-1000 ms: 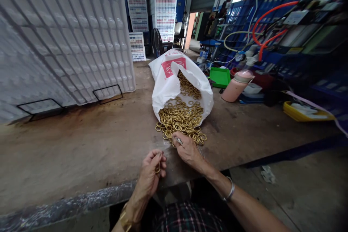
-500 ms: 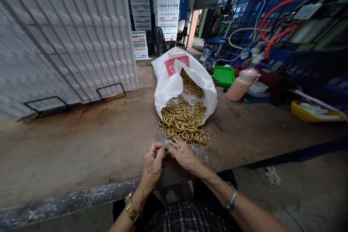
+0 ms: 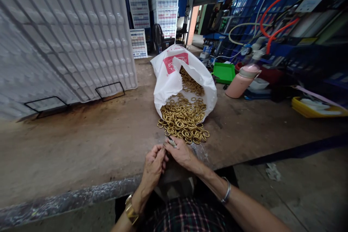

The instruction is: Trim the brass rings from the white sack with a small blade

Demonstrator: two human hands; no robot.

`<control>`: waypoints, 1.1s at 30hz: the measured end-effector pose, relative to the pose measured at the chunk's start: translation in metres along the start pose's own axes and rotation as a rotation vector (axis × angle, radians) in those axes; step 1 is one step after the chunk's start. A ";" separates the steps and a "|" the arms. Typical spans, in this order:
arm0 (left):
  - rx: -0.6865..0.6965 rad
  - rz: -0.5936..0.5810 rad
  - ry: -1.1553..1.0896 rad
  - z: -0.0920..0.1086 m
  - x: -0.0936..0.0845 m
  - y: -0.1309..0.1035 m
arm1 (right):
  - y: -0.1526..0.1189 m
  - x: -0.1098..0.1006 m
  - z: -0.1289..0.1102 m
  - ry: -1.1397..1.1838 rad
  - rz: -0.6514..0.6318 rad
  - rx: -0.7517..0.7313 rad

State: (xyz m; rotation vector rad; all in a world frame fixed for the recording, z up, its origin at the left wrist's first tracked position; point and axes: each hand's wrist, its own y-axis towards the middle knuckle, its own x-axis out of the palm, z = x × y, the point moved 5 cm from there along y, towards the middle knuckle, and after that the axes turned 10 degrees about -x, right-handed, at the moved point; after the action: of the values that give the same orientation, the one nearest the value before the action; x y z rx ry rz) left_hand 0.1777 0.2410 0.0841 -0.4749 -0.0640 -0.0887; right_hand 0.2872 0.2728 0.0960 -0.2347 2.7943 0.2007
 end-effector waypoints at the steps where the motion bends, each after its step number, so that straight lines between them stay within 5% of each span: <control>1: 0.003 -0.017 0.007 -0.001 0.000 0.000 | 0.000 0.001 0.000 -0.007 -0.008 0.001; 9: 0.039 -0.193 -0.198 0.000 0.004 -0.002 | -0.002 -0.002 -0.007 0.037 -0.030 0.007; 20: -0.012 -0.241 -0.351 0.002 0.005 -0.008 | -0.001 -0.003 -0.016 0.101 -0.038 -0.020; 26: -0.033 -0.203 -0.397 0.003 0.002 -0.008 | -0.005 -0.007 -0.013 -0.160 -0.024 -0.088; 33: 0.072 -0.164 -0.249 -0.002 -0.003 -0.005 | -0.016 -0.002 -0.019 -0.626 -0.240 -0.143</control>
State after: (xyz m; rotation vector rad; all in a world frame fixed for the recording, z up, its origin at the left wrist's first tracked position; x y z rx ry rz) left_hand 0.1744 0.2363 0.0842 -0.4062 -0.3498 -0.1871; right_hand 0.2864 0.2547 0.1129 -0.4502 2.1143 0.3476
